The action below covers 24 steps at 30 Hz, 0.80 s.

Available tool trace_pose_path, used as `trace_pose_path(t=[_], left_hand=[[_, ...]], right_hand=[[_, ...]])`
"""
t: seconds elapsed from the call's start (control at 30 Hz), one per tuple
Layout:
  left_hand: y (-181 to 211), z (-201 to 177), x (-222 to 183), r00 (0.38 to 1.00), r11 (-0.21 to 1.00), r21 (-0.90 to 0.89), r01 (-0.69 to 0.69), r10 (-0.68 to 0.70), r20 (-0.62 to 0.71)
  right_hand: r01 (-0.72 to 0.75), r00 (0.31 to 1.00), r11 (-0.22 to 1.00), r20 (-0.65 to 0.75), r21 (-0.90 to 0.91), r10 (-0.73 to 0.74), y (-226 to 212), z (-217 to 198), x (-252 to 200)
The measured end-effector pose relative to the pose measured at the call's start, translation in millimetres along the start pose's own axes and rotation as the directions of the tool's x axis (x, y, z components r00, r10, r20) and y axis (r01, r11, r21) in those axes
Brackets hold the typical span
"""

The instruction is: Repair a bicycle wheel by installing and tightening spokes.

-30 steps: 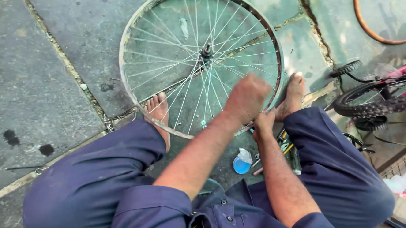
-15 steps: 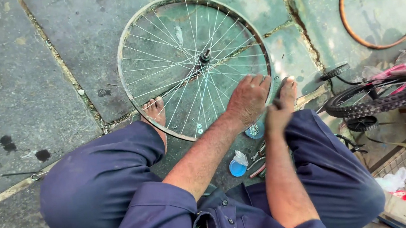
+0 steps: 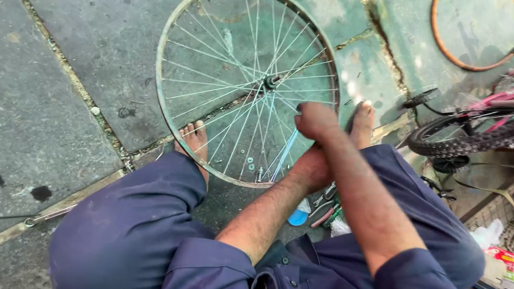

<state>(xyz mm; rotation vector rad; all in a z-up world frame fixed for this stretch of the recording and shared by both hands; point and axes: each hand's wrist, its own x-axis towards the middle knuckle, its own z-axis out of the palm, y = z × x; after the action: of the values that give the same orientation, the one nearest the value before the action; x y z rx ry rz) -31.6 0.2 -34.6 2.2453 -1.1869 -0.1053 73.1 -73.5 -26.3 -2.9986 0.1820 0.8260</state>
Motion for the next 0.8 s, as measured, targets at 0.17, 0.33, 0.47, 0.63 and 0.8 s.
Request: trace_pose_path(t=[0.17, 0.33, 0.47, 0.63, 0.8], left_hand=[[-12, 25, -33, 0.997, 0.997, -0.016, -0.075, 0.075, 0.010], [-46, 54, -59, 0.989, 0.963, 0.222, 0.150, -0.145, -0.039], [-71, 41, -79, 0.922, 0.921, 0.352, 0.165, -0.271, 0.278], [-80, 41, -79, 0.918, 0.942, 0.301, 0.149, -0.245, 0.312], [-79, 29, -79, 0.892, 0.931, 0.337, 0.141, -0.267, 0.364]], right_hand=[[0.060, 0.994, 0.997, -0.093, 0.048, -0.056, 22, 48, 23], [0.139, 0.986, 0.988, -0.103, 0.066, -0.132, 14, -20, 17], [0.330, 0.933, 0.939, -0.121, -0.092, -0.340, 27, -19, 39], [0.432, 0.858, 0.888, -0.232, -0.156, -0.458, 46, 15, 55], [0.352, 0.879, 0.858, -0.185, -0.373, -0.440, 21, -5, 44]])
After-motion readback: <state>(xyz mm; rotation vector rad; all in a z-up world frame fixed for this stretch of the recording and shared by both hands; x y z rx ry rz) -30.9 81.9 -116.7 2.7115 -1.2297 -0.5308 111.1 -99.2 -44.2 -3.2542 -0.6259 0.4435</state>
